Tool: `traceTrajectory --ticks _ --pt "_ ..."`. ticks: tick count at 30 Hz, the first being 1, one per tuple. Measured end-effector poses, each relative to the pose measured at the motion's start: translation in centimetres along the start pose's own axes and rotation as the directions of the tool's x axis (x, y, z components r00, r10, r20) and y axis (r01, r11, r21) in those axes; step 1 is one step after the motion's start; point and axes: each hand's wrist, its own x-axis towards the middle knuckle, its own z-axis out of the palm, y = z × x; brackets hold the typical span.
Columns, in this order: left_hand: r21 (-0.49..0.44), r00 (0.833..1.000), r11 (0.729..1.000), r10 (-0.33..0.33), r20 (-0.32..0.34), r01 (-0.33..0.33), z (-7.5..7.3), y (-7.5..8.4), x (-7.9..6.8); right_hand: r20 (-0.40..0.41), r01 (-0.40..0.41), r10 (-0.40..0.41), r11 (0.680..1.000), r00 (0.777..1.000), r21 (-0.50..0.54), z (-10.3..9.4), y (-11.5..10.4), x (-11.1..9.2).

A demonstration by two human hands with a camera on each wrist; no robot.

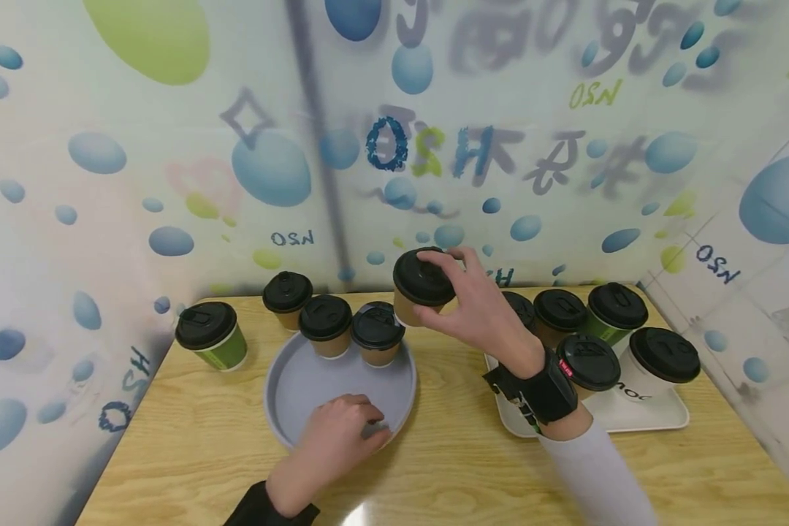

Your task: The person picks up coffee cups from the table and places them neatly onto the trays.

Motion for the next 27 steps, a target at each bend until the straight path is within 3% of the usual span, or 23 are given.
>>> traceTrajectory --ticks 5,9,19,27 --pt "-0.127 0.992 0.991 0.053 0.117 -0.038 -1.2 -1.5 -1.2 0.029 -0.018 0.017 0.999 0.999 0.038 0.1 0.3 -1.7" --pt "-0.176 0.984 0.981 0.104 0.143 -0.078 -1.2 -1.8 -1.3 0.05 -0.018 0.014 0.996 0.999 0.082 0.9 0.4 -3.0" --pt "-0.185 0.986 0.979 0.115 0.123 -0.092 -0.6 -1.8 -1.2 0.078 0.091 -0.106 0.981 0.991 0.174 5.1 0.5 -5.8" --pt "-0.205 0.985 0.974 0.126 0.116 -0.1 -0.3 -1.8 -0.8 0.115 0.058 -0.073 0.991 0.991 0.122 7.5 0.5 -6.7"
